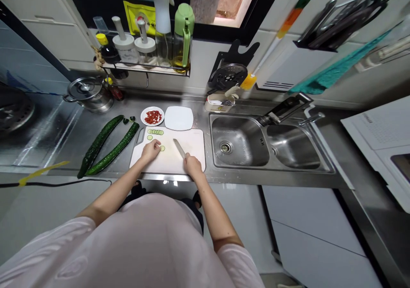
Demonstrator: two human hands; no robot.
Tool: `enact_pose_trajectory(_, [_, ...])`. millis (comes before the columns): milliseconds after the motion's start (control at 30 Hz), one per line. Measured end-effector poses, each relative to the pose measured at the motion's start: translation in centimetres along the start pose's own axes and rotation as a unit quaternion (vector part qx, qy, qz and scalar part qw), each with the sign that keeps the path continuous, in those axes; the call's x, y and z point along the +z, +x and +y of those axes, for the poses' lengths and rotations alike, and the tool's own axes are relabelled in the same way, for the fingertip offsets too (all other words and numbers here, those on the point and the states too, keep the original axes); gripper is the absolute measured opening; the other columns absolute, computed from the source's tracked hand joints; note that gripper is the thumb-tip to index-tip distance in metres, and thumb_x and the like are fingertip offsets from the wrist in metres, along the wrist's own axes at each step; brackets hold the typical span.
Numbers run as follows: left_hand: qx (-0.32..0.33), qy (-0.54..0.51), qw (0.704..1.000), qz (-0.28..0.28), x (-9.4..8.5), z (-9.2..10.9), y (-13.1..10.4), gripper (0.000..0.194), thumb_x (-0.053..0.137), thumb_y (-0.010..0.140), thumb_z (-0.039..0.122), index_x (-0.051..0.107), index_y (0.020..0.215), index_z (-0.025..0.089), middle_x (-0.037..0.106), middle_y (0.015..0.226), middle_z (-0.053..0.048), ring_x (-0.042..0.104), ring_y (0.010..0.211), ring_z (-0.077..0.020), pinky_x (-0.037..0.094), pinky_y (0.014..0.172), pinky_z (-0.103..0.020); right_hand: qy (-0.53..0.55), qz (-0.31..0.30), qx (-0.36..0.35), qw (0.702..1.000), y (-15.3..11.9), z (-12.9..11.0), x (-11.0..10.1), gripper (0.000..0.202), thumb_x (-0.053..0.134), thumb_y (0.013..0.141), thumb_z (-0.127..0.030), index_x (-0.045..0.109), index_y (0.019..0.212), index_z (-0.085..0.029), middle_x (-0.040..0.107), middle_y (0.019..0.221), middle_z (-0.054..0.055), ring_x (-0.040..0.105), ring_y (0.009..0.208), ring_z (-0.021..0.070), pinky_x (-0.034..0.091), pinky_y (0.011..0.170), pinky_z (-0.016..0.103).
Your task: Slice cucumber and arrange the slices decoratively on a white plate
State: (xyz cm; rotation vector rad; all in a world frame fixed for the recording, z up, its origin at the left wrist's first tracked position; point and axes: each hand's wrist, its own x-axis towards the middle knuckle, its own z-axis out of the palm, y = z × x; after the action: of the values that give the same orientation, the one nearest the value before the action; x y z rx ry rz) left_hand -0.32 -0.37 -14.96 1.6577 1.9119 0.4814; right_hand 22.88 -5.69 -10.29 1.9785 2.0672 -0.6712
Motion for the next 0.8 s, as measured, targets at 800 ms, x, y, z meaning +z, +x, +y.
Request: enact_pose_trajectory(800, [-0.049, 0.014, 0.999, 0.007, 0.0, 0.3, 0.6, 0.015, 0.058, 0.079, 0.023, 0.062, 0.094, 0.025, 0.068, 0.087, 0.000, 0.061, 0.084, -0.0171, 0.041, 0.069, -0.025, -0.084, -0.019, -0.110, 0.990, -1.7, -2.1, 0.6, 0.023, 0.037, 0.091, -0.016, 0.051, 0.110, -0.015, 0.066, 0.093, 0.013, 0.064, 0.088, 0.0253, 0.045, 0.071, 0.032])
